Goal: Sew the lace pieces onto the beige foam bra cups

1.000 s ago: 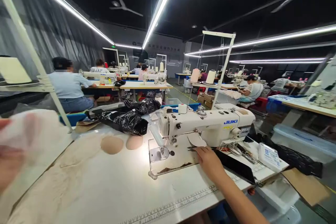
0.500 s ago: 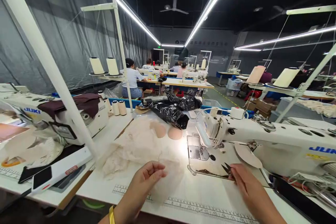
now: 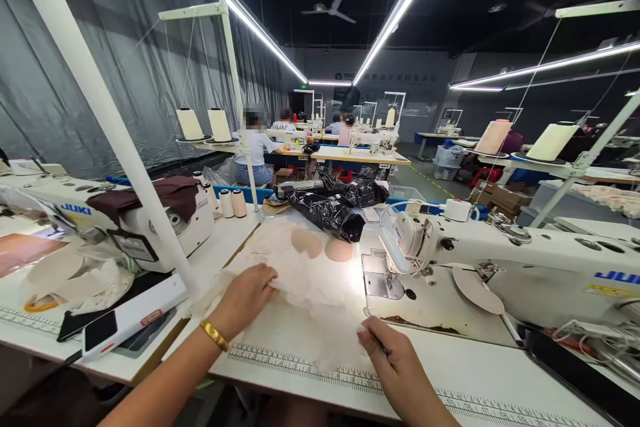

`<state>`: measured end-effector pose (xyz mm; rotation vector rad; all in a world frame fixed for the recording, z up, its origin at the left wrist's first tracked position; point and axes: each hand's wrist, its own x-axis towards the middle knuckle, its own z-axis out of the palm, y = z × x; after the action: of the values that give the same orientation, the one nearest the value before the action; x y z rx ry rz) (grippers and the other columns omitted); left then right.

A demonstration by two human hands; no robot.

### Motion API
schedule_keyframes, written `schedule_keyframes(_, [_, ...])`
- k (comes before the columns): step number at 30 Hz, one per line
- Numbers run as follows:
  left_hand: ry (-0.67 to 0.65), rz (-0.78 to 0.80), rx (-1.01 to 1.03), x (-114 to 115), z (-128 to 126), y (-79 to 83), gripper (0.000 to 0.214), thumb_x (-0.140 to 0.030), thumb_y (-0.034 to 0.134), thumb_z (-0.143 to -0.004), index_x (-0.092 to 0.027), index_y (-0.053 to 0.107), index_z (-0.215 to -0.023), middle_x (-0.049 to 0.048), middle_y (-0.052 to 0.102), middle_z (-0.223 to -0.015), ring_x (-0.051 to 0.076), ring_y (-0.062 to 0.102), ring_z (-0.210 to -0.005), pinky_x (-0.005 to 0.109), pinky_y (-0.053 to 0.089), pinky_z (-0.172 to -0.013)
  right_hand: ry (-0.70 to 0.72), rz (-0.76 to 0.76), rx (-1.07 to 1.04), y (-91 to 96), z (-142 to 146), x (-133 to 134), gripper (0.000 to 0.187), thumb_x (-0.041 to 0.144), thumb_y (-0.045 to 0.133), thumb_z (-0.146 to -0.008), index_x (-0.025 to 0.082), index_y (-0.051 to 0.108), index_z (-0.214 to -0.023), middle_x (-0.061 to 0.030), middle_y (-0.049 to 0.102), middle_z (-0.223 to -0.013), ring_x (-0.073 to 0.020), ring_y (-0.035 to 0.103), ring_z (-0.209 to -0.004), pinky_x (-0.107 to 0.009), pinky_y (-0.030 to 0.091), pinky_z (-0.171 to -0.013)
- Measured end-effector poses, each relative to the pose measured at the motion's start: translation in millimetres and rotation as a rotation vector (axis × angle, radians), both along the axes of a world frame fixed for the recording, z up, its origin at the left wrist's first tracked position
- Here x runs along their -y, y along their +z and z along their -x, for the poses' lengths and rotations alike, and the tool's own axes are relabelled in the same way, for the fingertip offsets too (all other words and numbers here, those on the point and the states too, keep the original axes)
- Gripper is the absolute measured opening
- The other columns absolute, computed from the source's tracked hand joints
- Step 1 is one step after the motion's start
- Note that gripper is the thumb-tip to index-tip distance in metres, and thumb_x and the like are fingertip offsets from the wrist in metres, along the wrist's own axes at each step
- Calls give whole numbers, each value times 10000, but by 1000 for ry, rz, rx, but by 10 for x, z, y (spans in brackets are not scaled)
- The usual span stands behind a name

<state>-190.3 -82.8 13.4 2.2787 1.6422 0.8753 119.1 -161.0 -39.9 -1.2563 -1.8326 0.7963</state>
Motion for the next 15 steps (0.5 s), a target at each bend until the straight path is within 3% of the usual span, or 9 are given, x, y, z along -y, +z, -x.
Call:
schedule_keyframes(4, [87,-118,77,-345,153,442,187,-210,571,-803,-221,752,-851,124,715,-940,356,641,-916,451,466,-855,-55,55,-131,107,-11,-8,482,617,394,-1035,234,423,-745,28,413,-710,-171,425,-681,-265,356,-639])
schedule_keyframes(8, [26,-139,195,-377,95,806,183,-259,620,-779,-234,775,-871,95,726,-969,334,633,-944,407,468,-858,-93,13,-285,193,17,-42,517,687,460,-986,230,473,-743,5,458,-770,-186,461,-739,-271,406,-679])
schedule_keyframes(11, [-106,-27,358,-249,-15,888,147,-346,667,-795,-227,753,-807,63,719,-938,282,649,-916,326,498,-773,-122,118,-555,218,0,-65,489,717,541,-936,245,516,-810,19,455,-748,-166,436,-664,-246,396,-590])
schedule_keyframes(13, [-171,136,599,-154,-109,848,196,-403,714,-793,-208,730,-782,46,697,-856,241,646,-826,290,506,-701,-185,252,-715,217,-22,-89,452,715,602,-903,266,545,-905,26,504,-741,-162,459,-620,-233,395,-542])
schedule_keyframes(15, [-177,261,827,-82,-215,766,228,-415,755,-768,-190,714,-771,21,653,-731,199,612,-669,271,489,-590,-256,287,-784,211,-42,-124,449,707,647,-873,280,558,-977,2,608,-831,-190,549,-672,-255,457,-570])
